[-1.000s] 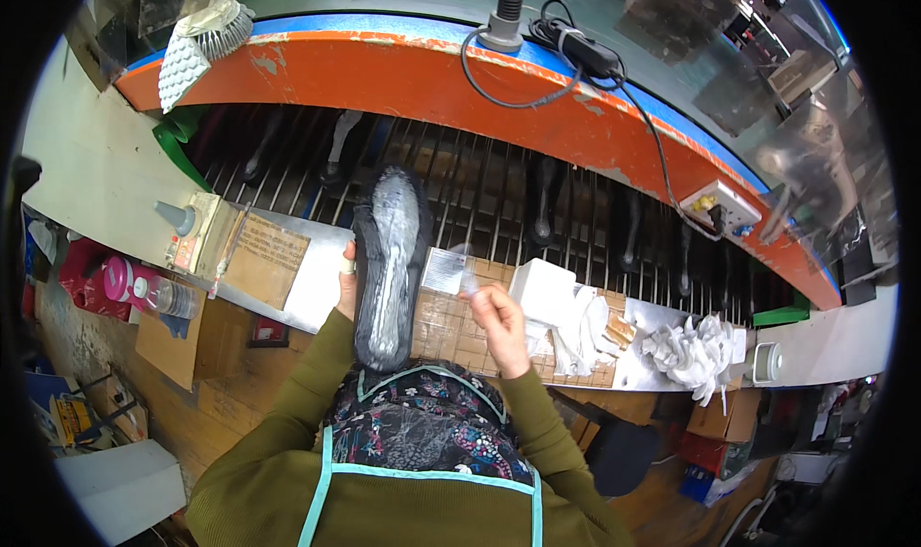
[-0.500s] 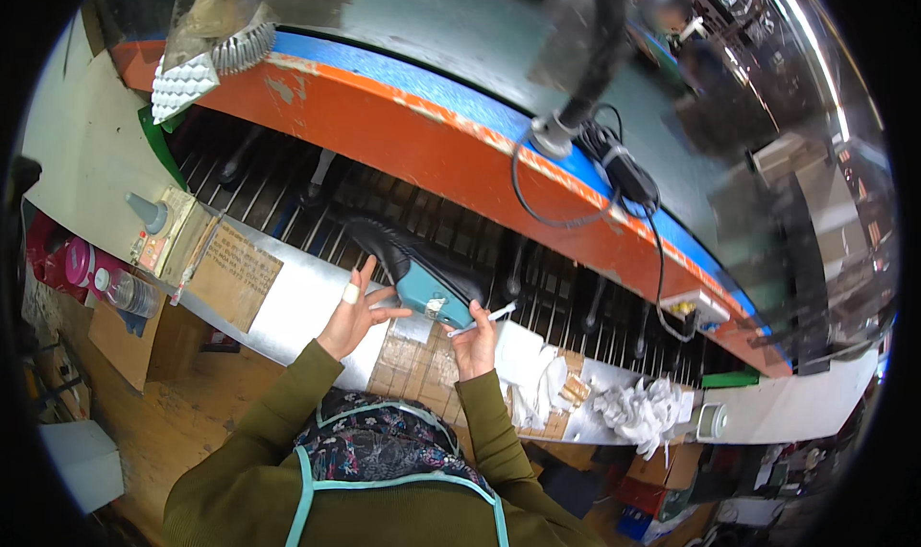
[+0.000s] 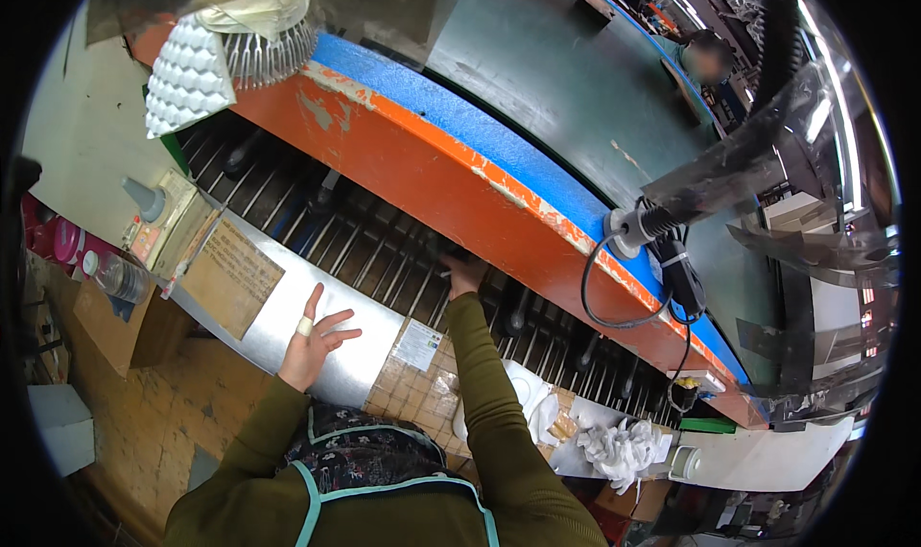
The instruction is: The person holds a black shoe and repeatedly applies a white substance to the sole using a small brush, then wipes the sole with a white cloth. The person rotates the shoe to access different areas of the sole and continues the application and wiping cycle throughout the clip.
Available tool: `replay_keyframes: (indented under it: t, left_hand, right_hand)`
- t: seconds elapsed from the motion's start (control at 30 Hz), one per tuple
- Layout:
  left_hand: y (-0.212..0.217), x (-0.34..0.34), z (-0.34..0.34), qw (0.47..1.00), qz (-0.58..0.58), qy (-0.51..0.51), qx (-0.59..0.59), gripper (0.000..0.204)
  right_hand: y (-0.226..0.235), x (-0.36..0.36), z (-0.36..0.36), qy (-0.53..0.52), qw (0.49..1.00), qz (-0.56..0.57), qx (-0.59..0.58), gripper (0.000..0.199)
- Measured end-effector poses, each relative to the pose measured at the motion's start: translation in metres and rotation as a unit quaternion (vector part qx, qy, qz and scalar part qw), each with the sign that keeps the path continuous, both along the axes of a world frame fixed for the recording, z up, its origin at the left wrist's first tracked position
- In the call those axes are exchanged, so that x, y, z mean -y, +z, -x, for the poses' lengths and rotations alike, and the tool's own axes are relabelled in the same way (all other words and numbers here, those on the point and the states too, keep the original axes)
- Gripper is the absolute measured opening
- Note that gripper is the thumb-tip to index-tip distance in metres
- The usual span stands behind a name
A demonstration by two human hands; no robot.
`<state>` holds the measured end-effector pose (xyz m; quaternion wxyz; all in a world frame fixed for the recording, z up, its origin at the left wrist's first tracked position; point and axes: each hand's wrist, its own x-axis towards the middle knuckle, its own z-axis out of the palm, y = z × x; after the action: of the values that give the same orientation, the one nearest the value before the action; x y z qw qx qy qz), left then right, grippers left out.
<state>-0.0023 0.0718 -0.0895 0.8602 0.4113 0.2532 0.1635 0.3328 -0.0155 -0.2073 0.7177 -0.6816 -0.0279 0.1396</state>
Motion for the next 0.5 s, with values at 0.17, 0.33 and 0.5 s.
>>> replay_keyframes:
  t: [0.17, 0.33, 0.5]
  left_hand:
    - [0.003, -0.010, -0.001, 1.000, 0.007, 0.023, -0.004, 0.067]
    - [0.000, -0.008, -0.006, 1.000, 0.011, 0.001, -0.008, 0.067]
    - [0.005, 0.002, -0.012, 0.998, 0.014, -0.055, -0.017, 0.069]
  right_hand:
    - [-0.001, 0.033, -0.008, 0.065, 0.946, 0.317, -0.038, 0.091]
    - [0.056, 0.079, -0.031, -0.010, 0.766, 0.643, -0.015, 0.117]
    - [0.059, 0.132, -0.053, 0.100, 0.757, 0.645, -0.039, 0.124]
